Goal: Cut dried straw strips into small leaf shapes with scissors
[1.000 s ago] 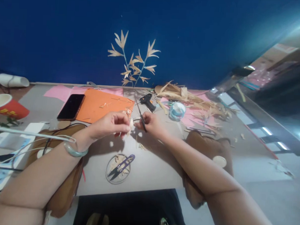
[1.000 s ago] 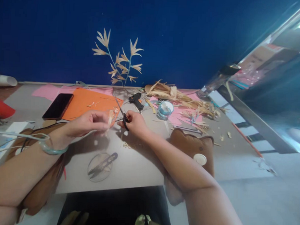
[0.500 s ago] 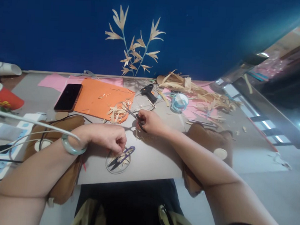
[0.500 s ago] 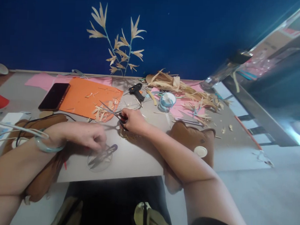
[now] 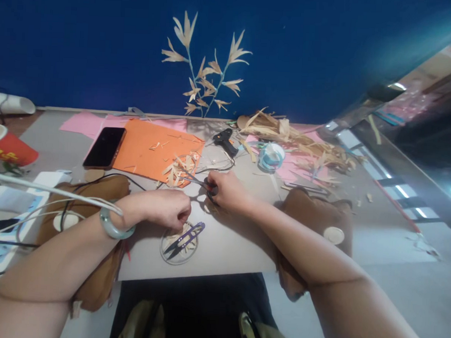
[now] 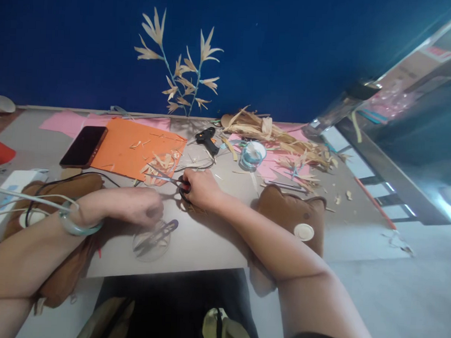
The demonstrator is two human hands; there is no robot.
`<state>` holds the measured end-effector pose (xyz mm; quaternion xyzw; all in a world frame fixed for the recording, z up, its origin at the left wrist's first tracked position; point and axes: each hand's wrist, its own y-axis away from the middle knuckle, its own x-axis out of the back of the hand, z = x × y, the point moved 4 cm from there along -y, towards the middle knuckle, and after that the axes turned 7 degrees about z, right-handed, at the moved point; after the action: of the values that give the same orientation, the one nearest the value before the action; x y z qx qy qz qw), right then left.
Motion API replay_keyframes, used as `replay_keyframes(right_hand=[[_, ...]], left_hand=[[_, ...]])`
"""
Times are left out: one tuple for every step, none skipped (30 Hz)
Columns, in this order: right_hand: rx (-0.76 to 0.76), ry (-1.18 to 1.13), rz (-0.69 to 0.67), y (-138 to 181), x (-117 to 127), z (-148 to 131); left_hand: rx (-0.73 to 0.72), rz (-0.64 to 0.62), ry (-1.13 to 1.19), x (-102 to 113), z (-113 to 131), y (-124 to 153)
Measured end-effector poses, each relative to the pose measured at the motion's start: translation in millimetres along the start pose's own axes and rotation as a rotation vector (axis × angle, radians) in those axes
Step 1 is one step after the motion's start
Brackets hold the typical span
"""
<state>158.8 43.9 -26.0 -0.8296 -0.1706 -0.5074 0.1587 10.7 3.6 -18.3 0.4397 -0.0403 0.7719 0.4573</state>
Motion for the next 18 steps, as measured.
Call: replay_keyframes(right_hand=[[-0.004, -0.007, -0.007, 0.0, 0.2, 1.3], [-0.006, -0.018, -0.020, -0.1, 0.3, 2.7], [-0.004, -0.029, -0.038, -0.2, 0.5, 4.0], [0.004, -0.037, -0.056, -0.3, 0.7, 5.0], [0.017, -0.041, -0.071, -0.5, 1.3, 5.6], [0.034, -0.040, -0.080, -0.7, 1.9, 5.8], [0.054, -0.036, -0.086, -0.9, 2.7, 5.6], [0.076, -0.030, -0.090, -1.1, 3.5, 5.1], [0.099, -0.026, -0.096, -1.3, 4.0, 4.4], [0.118, -0.025, -0.104, -1.4, 4.2, 3.7], [0.134, -0.026, -0.114, -1.6, 4.3, 3.2], [0.147, -0.025, -0.124, -1.7, 4.2, 2.7], [0.157, -0.025, -0.133, -1.9, 3.9, 2.5], [0.161, -0.025, -0.141, -2.1, 3.5, 2.5], [0.160, -0.026, -0.147, -2.4, 3.0, 2.8], [0.156, -0.029, -0.150, -2.6, 2.4, 3.4], [0.150, -0.035, -0.151, -2.8, 1.8, 4.0], [0.141, -0.044, -0.150, -3.0, 1.1, 4.9]], left_hand=[[0.001, 0.012, -0.009, -0.9, -1.4, -0.4], [0.004, 0.017, -0.018, -1.9, -2.8, -0.8], [0.005, 0.020, -0.029, -2.7, -3.9, -1.1], [0.004, 0.018, -0.041, -3.3, -4.7, -1.3], [0.003, 0.015, -0.051, -3.7, -5.2, -1.4], [0.000, 0.013, -0.059, -3.8, -5.2, -1.4], [-0.006, 0.013, -0.065, -3.5, -4.8, -1.3], [-0.011, 0.013, -0.069, -2.9, -4.0, -1.1], [-0.015, 0.013, -0.073, -2.1, -3.0, -0.8], [-0.019, 0.013, -0.075, -1.1, -1.7, -0.5], [-0.023, 0.011, -0.076, 0.0, -0.3, -0.1], [-0.028, 0.005, -0.074, 1.0, 1.1, 0.2], [-0.029, -0.003, -0.071, 1.9, 2.4, 0.5], [-0.029, -0.013, -0.066, 2.7, 3.4, 0.9], [-0.027, -0.023, -0.060, 3.4, 4.1, 1.2], [-0.025, -0.035, -0.054, 3.8, 4.5, 1.4], [-0.021, -0.044, -0.046, 4.2, 4.4, 1.7], [-0.014, -0.051, -0.035, 4.5, 3.9, 1.9]])
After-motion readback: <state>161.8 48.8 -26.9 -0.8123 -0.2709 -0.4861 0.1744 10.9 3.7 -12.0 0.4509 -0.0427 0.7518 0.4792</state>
